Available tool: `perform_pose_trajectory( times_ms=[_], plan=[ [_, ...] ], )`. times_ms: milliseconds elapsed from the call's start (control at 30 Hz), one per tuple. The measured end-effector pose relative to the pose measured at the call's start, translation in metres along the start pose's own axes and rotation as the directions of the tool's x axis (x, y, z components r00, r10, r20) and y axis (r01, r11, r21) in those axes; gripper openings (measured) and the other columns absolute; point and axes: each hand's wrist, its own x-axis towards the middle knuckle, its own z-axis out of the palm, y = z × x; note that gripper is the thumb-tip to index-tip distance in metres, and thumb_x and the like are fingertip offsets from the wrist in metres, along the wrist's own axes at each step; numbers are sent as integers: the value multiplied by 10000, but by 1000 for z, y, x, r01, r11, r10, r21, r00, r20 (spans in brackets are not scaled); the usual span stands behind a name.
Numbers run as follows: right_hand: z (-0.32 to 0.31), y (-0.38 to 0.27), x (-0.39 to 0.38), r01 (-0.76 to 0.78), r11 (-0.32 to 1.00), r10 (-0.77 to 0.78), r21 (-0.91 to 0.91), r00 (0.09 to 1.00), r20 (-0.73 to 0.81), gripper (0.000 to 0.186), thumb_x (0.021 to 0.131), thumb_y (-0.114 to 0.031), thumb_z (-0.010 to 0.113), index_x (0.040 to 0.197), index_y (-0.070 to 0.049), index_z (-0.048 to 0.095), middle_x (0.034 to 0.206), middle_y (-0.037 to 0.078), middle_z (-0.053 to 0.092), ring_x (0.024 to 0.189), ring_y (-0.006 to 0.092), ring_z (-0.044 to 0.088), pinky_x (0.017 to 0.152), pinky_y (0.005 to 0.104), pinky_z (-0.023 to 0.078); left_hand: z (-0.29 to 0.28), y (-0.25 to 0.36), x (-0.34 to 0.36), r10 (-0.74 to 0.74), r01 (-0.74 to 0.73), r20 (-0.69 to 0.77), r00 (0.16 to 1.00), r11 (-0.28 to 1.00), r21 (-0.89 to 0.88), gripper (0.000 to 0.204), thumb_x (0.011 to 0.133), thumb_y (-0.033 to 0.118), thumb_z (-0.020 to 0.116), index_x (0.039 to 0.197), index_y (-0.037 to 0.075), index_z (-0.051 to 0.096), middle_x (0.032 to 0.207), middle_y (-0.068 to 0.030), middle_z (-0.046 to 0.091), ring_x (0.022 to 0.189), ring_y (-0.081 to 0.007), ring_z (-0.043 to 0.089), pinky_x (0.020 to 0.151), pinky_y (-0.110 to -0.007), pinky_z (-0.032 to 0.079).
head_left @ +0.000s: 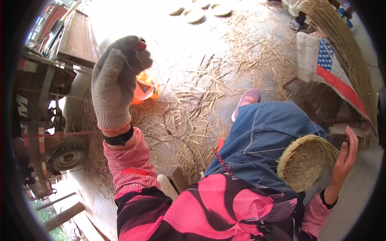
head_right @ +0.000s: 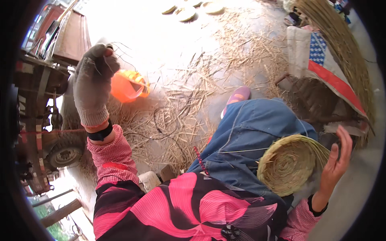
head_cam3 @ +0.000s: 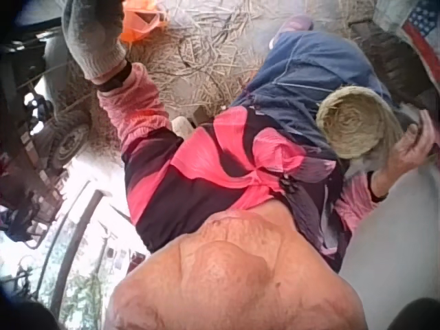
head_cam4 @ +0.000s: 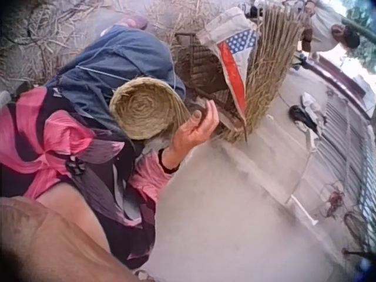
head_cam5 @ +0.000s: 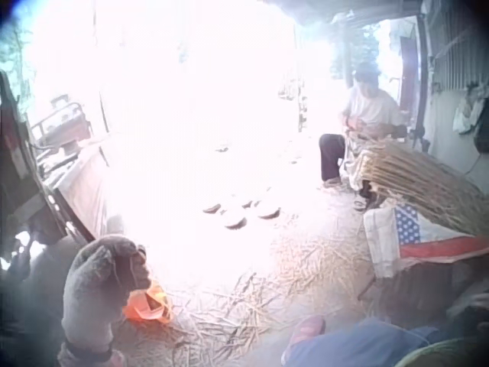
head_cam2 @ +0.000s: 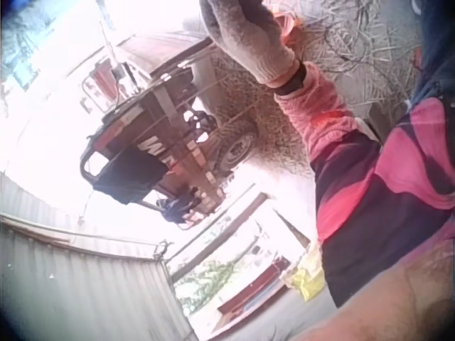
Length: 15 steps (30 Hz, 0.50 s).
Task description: Weaving a small basket out of straw or similar natural fibers.
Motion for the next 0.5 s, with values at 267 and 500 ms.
perform_pose_trajectory(
  times_ms=[267,500],
  plan=[
    [50,-136,129,-51,743,-208,668,930,303,459,953,-113,568,1398,-66,464,789,11,624,692,51,526,618,205,437,107,-13,39,-76,100,265,961,992,-79,413,948,294,575,1146,-67,598,1049,-140,662,888,-202,661,814,-348,542],
    [103,-138,159,-345,534,-384,772,715,584,291,958,-199,593,1201,-39,605,787,27,645,671,76,589,575,227,492,146,-32,44,-52,106,273,961,977,-186,364,924,279,582,1076,-51,602,1032,-129,640,883,-209,644,792,-336,526]
  ],
)
